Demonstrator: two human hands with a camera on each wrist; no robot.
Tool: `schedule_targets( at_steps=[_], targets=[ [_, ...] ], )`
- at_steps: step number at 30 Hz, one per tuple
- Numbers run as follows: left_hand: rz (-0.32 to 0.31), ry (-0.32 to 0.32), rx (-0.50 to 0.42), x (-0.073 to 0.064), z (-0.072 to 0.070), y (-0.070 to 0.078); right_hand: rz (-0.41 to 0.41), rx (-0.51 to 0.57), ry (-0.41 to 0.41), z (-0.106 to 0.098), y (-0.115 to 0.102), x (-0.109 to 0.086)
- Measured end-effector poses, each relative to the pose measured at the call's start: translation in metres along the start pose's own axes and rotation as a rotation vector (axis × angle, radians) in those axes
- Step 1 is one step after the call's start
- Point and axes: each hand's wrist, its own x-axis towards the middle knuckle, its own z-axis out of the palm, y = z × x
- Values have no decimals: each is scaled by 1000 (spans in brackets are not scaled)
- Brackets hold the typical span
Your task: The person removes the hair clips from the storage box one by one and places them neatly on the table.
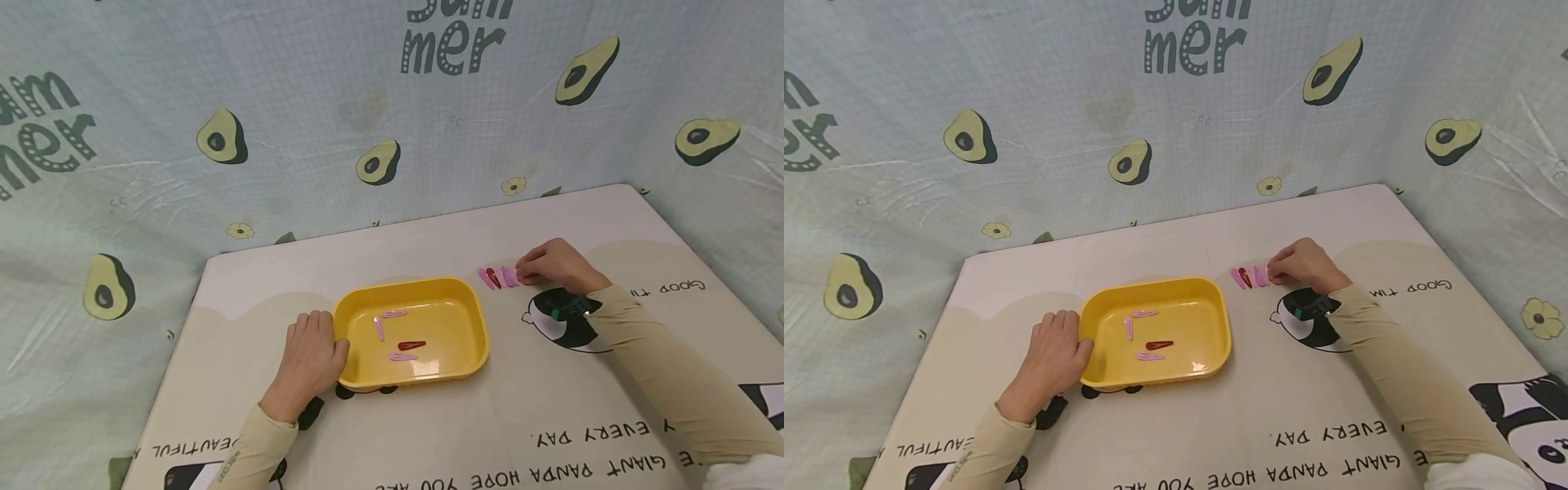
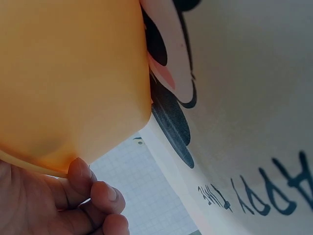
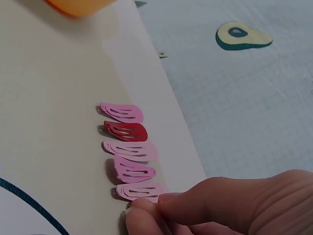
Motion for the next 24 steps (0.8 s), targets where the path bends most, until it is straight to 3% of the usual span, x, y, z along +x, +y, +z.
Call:
schedule_targets(
  at_steps=[3, 11, 24],
  targets=[
    [5, 3, 1, 0, 1, 0, 8, 43, -16, -1, 1, 0],
    [3, 6, -6, 0, 0, -1, -8, 33, -5, -2, -2, -5],
    [-16, -6, -36, 0, 2, -3, -87, 26, -17, 2, -28, -18]
  ],
)
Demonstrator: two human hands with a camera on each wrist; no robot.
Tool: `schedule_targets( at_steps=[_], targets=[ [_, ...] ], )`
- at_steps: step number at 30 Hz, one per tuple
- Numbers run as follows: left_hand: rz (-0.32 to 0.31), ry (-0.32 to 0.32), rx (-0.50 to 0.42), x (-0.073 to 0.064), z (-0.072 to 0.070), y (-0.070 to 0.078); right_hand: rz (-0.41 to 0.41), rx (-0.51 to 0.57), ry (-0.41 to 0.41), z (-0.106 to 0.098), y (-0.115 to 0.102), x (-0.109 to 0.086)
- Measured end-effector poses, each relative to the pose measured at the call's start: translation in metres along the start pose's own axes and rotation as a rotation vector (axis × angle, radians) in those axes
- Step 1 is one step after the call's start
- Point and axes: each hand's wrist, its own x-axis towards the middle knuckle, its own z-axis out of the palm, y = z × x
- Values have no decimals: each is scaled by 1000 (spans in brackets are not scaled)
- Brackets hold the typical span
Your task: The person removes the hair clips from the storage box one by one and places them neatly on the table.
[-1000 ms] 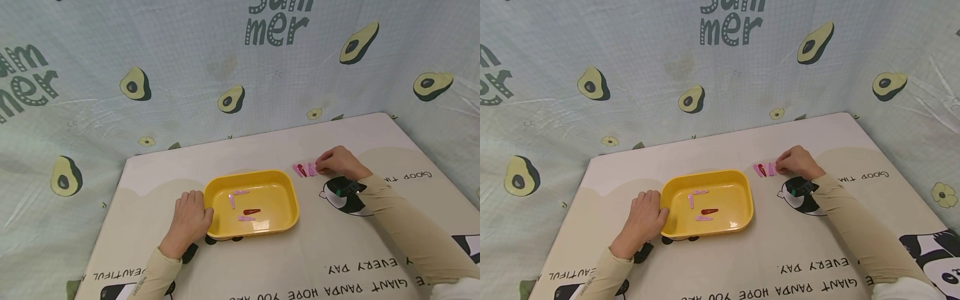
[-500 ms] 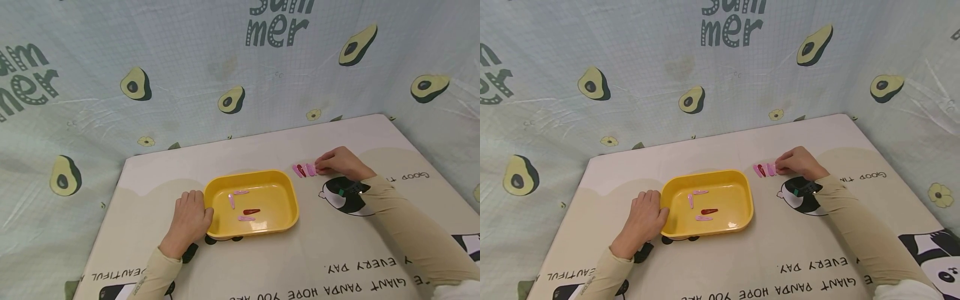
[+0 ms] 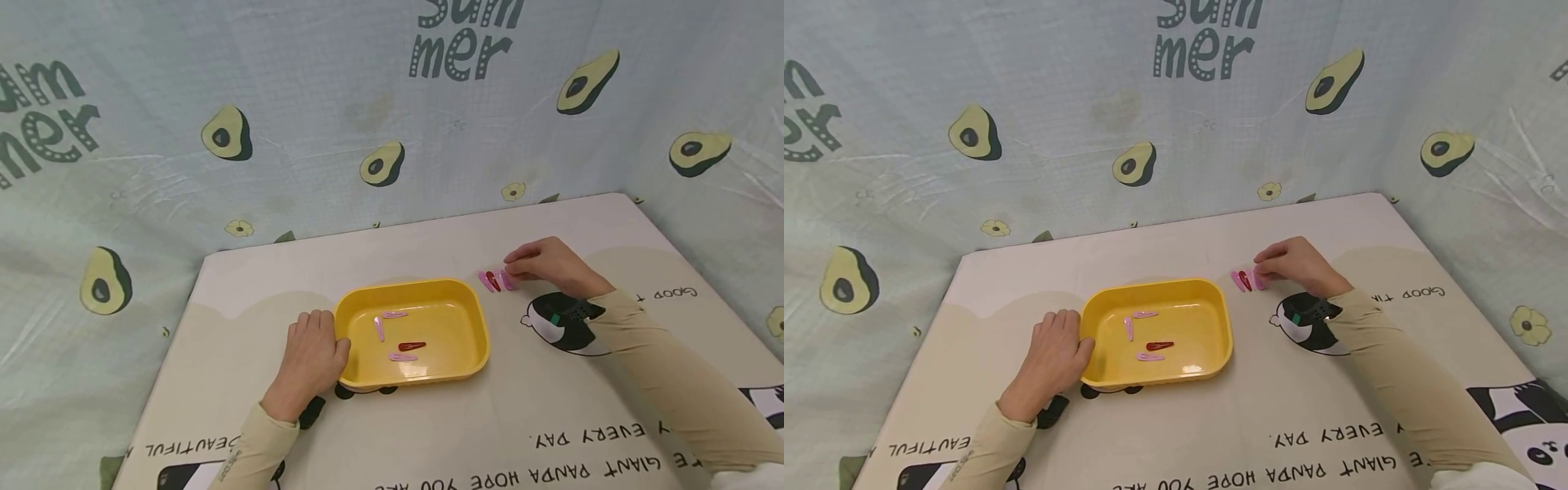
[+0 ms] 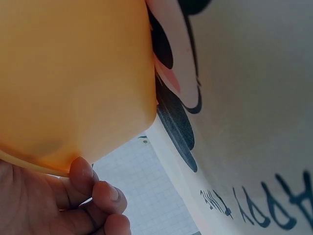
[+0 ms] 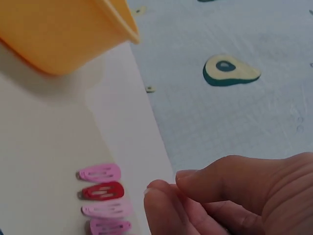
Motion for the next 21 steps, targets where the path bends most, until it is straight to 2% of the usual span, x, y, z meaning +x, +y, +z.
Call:
schedule_targets(
  at_steps=[11, 21],
  targets=[
    [8, 20, -16, 0, 1, -2, -100, 6, 1, 13, -33, -11],
    [7, 22, -37, 0, 2, -4, -198, 99, -44, 31, -59, -15]
  ],
)
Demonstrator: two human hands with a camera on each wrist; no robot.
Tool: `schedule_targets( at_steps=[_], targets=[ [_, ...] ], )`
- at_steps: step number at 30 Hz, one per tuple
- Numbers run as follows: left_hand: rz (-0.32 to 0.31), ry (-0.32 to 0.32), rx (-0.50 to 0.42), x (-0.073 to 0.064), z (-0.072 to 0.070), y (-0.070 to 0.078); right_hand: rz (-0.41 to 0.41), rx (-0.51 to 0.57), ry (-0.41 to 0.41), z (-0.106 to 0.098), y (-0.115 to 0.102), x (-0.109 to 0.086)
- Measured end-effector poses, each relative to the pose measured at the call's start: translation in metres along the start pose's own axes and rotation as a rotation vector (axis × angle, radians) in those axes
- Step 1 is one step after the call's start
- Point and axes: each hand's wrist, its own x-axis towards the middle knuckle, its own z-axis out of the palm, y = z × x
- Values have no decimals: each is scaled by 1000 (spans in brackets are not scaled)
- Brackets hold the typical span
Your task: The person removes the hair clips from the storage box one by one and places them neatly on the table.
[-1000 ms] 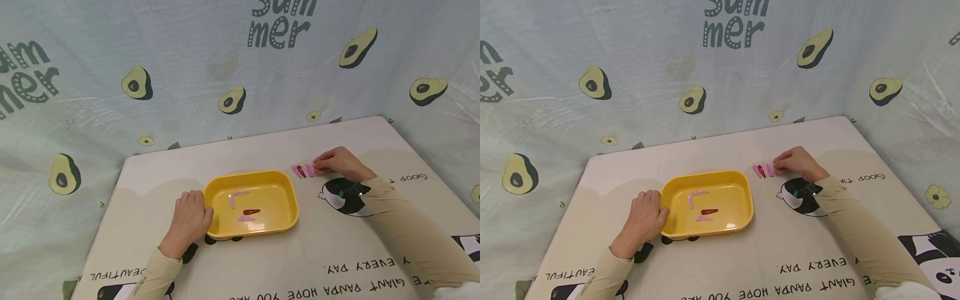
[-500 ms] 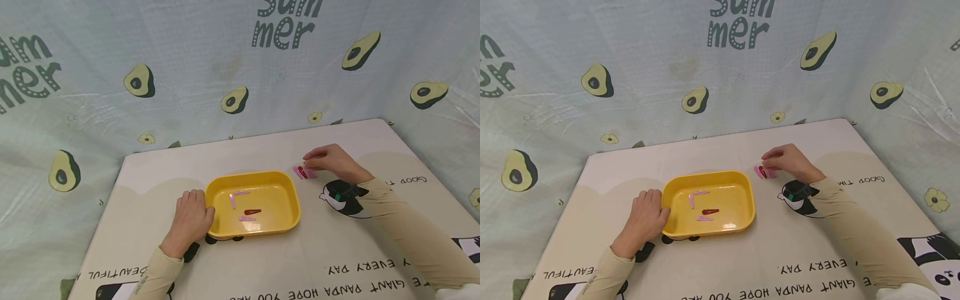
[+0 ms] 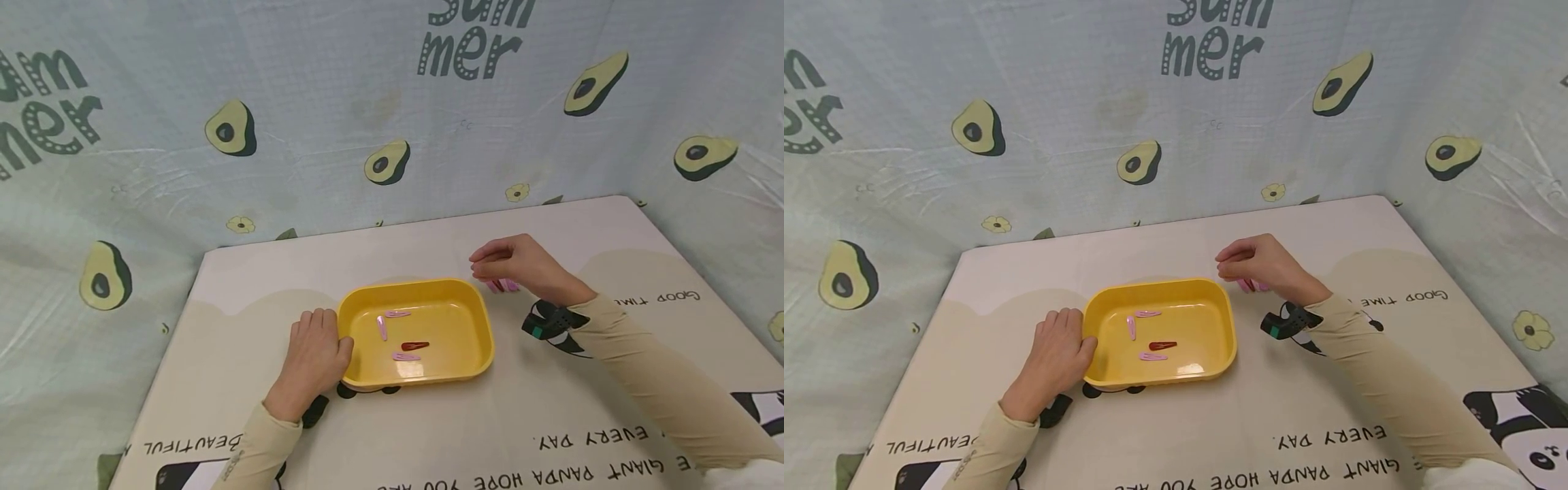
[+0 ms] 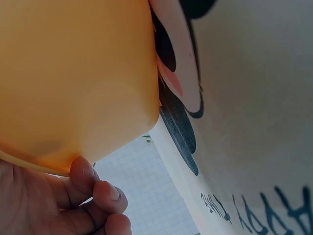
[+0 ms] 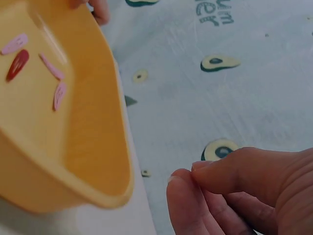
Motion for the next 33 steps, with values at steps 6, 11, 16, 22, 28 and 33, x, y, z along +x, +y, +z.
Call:
schedule_targets(
  at_steps=[6, 11, 16, 22, 28, 33],
  targets=[
    [-4, -1, -8, 0, 0, -1, -6, 23, -14, 12, -11, 6],
    [-7, -5, -4, -1, 0, -2, -12, 13, -29, 25, -16, 13],
    [-12, -15, -12, 0, 0, -2, -33, 28, -47, 36, -20, 19],
    [-9, -22, -7, 1, 0, -1, -54, 64, -77, 49, -24, 22],
    [-11, -22, -8, 0, 0, -2, -60, 71, -126, 61, -27, 25],
    [-2, -9, -10, 0, 1, -2, -105, 79, -181, 71, -25, 29]
  ],
)
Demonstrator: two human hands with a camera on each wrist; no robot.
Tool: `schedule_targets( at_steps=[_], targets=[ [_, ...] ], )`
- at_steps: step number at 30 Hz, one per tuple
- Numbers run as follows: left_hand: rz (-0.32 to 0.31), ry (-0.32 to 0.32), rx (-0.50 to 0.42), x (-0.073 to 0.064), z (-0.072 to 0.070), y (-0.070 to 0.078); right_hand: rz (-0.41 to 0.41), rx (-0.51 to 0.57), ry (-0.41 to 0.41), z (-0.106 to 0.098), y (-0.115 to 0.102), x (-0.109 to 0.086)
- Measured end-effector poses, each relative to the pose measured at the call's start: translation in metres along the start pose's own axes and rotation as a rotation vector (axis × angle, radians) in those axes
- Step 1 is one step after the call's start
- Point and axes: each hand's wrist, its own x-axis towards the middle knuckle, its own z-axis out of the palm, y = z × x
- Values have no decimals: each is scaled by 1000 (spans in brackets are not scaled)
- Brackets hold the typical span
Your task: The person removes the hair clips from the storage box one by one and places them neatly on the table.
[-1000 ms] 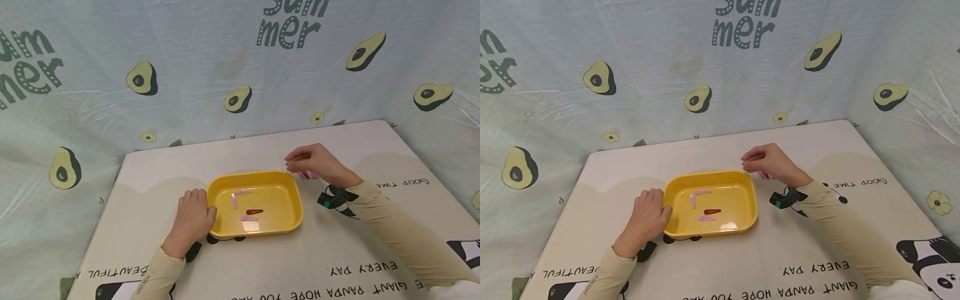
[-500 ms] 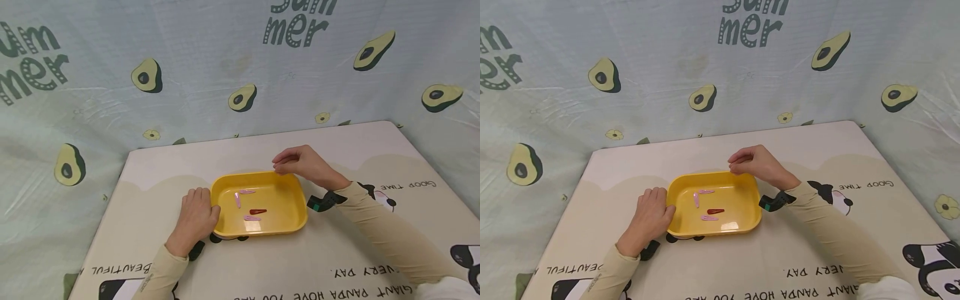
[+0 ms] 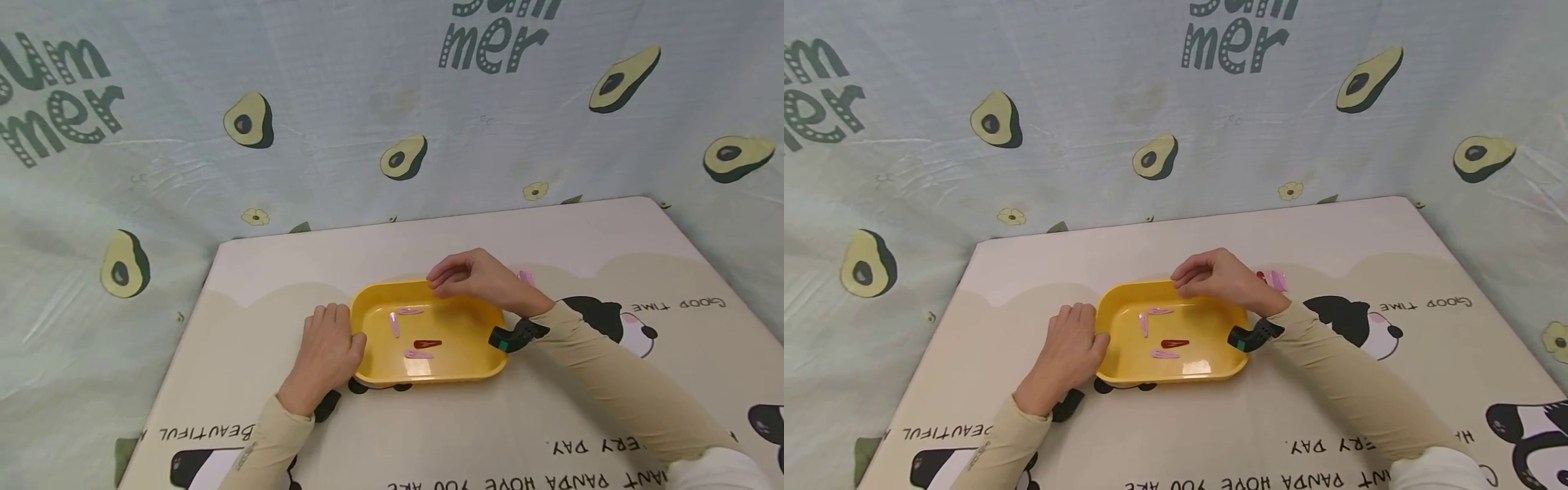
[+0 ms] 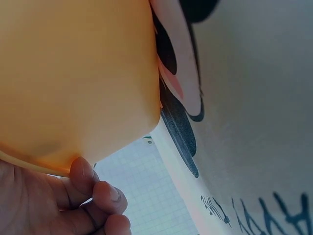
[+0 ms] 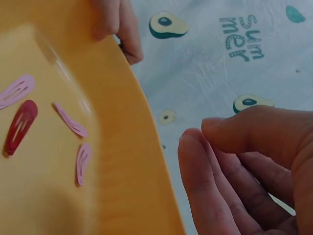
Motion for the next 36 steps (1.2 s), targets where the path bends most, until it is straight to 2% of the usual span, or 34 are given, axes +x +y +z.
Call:
schedule_targets(
  at_steps=[8, 18, 26, 36],
  targets=[
    [6, 4, -2, 0, 0, 1, -43, 11, -102, 11, 8, 8],
    [16, 21, 16, 0, 1, 0, -99, -62, -220, 22, 14, 17],
    [11, 15, 22, 0, 1, -2, -92, -68, -293, 27, 16, 21],
    [5, 4, 15, 0, -1, -2, -57, -146, -386, 35, 15, 22]
  ],
)
